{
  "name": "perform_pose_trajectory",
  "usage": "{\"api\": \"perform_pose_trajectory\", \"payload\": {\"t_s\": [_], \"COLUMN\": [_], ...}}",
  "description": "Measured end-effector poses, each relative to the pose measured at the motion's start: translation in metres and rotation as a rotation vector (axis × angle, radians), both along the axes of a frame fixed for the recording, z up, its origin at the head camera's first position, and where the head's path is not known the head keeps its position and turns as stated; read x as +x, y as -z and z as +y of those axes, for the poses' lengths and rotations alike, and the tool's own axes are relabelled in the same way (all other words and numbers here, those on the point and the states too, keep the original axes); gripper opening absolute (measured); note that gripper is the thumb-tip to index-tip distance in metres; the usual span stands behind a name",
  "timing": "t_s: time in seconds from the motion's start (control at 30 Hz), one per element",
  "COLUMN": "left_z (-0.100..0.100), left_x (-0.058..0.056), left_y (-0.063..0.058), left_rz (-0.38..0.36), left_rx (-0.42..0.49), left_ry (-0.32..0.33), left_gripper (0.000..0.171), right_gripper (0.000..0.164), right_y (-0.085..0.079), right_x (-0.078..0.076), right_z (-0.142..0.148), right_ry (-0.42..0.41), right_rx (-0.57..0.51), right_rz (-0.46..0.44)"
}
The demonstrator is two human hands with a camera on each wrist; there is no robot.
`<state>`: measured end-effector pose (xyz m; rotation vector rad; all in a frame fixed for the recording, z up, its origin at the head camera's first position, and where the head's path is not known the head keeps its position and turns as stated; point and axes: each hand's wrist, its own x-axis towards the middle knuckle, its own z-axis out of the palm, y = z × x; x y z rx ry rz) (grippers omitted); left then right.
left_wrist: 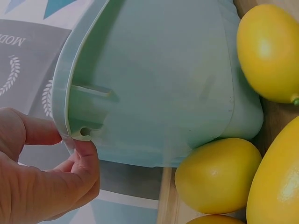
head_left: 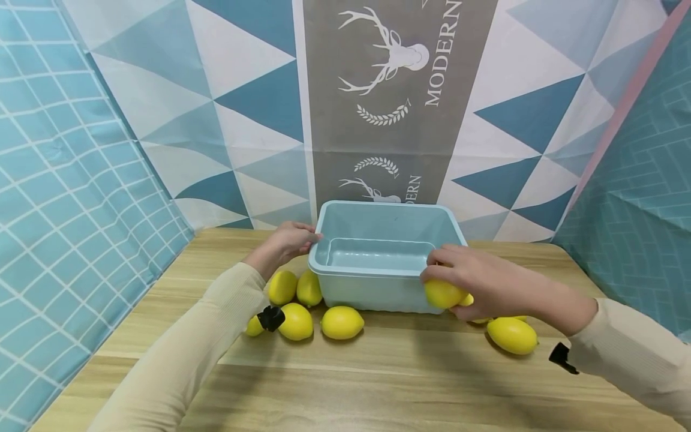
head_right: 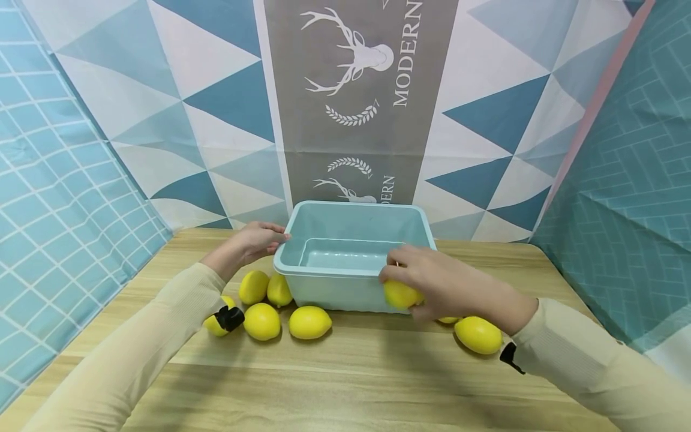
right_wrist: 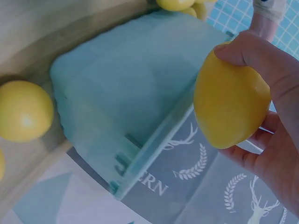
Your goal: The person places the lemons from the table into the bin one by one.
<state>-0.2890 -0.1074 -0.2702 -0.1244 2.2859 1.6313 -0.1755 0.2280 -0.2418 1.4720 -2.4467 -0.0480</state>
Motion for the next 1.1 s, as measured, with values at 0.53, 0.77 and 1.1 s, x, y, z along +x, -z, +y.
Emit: {"api": "perform_pose_trajectory", "payload": {"t_s": [0.53,0.77,1.1], "left_z": [0.000,0.001,0.002], "left_x": [-0.001,-0.003,-0.002], "left_y": [0.000,0.002,0.002], "left_rz": [0.000,-0.010,-0.025], "left_rx": [-0.001,-0.006,0.011], "left_ry": [-0.019,-0.020,-0.025], "left_gripper": [0.045,0.043,0.044], "right_gripper": [0.053,0.052,0.052], "right_y": [-0.033,-0.039,-0.045], "right_x": [-0.031,-0.042,-0.055], "right_z": [-0.017,-0.020,-0.022], "right_ry": [0.007,0.058,0.131], "right_rx": [-0.020,0.006,0.053], "right_rz": [-0.053,-0.086,-0.117]}}
